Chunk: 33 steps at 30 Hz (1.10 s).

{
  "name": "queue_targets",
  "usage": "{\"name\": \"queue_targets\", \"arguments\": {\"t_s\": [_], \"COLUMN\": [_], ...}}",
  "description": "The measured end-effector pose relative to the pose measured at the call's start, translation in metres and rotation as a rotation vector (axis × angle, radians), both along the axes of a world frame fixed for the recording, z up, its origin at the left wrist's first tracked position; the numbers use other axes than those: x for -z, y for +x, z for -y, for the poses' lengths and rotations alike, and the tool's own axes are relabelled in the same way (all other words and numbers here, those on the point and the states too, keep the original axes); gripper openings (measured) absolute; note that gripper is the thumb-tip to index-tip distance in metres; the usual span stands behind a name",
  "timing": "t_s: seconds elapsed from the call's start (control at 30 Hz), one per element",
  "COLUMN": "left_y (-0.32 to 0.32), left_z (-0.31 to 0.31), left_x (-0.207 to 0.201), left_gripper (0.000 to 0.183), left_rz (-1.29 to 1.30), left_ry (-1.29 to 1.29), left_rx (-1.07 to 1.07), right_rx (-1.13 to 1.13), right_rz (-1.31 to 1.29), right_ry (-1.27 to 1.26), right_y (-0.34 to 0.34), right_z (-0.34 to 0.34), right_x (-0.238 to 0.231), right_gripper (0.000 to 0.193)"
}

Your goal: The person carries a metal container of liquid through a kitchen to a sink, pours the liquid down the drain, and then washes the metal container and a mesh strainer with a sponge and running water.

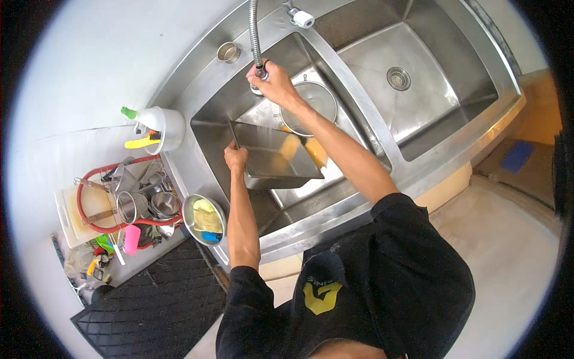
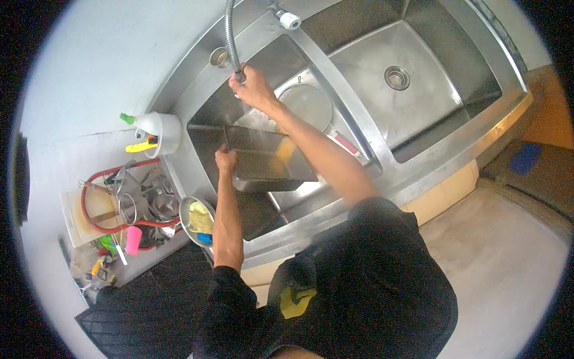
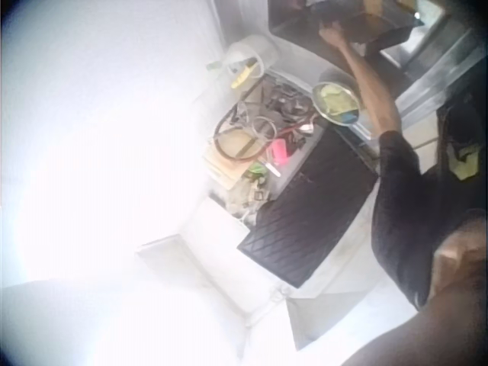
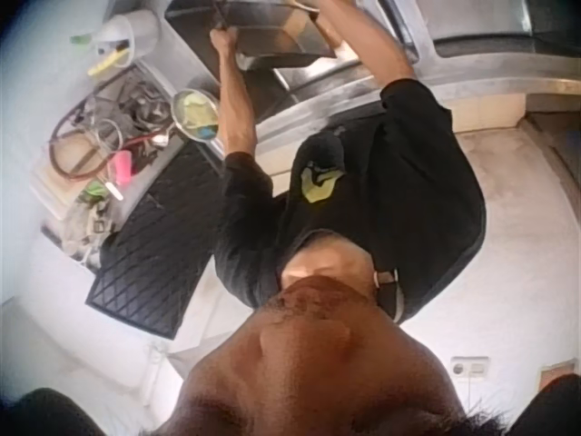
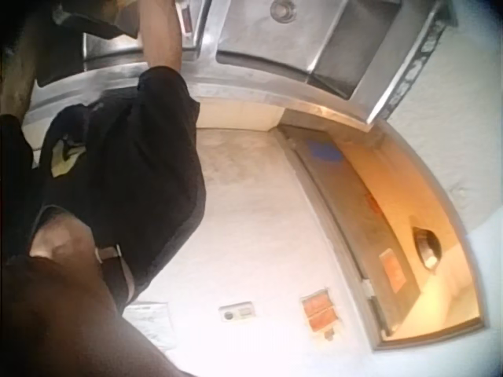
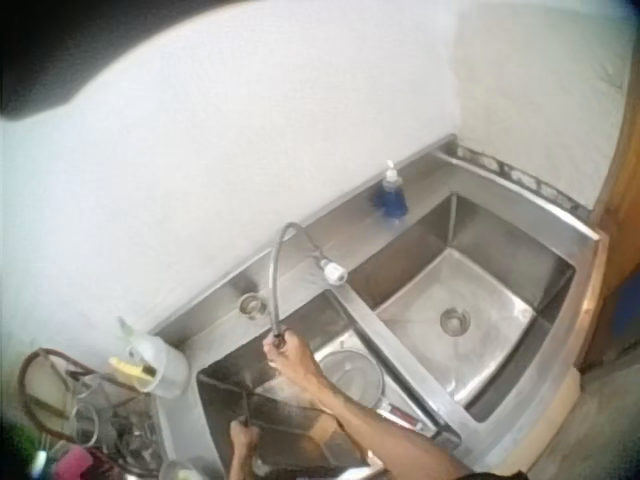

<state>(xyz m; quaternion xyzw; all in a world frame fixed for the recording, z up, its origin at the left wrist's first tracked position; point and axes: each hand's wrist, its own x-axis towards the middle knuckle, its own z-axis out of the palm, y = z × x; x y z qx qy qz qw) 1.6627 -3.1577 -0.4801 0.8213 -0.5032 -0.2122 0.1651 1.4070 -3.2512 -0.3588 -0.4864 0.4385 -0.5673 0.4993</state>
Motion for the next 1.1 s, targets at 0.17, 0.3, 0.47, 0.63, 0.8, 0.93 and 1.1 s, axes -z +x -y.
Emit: {"name": "queue_targets", "arguments": {"t_s": [0.17, 0.3, 0.47, 0.63, 0.8, 0.93, 1.1], "left_y": [-0.017, -0.026, -0.022, -0.024, -0.024, -0.028, -0.012], "left_z": [-0.005, -0.006, -0.010, -0.011, -0.014, -0.015, -0.024], "left_x": [-0.021, -0.031, -0.031, -0.032, -0.036, -0.043, -0.038], "left_gripper": [0.043, 0.047, 0.057, 0.058, 0.059, 0.052, 0.046], "left_rz": [0.037, 0.020, 0.004, -0.004, -0.008, -0.018, -0.014], "left_ry": [0.061, 0.111, 0.151, 0.136, 0.122, 0.152, 0.055], "left_rx": [-0.092, -0.125, -0.165, -0.191, -0.222, -0.178, -0.158], "right_rx": [-0.078, -0.197, -0.243, -0.173, -0.158, 0.011, 0.070], "right_rz": [-0.368, -0.576, -0.723, -0.753, -0.713, -0.550, -0.268], "right_ry": [-0.040, 0.011, 0.109, 0.050, 0.028, -0.213, -0.227], "right_y": [-0.020, -0.036, -0.035, -0.036, -0.031, -0.021, 0.001], "right_z": [0.010, 0.010, 0.009, 0.015, 0.015, 0.008, 0.005], "right_x": [0.000, -0.019, -0.038, -0.023, -0.015, -0.002, 0.003], "right_gripper": [0.016, 0.018, 0.019, 0.021, 0.023, 0.019, 0.012]}}
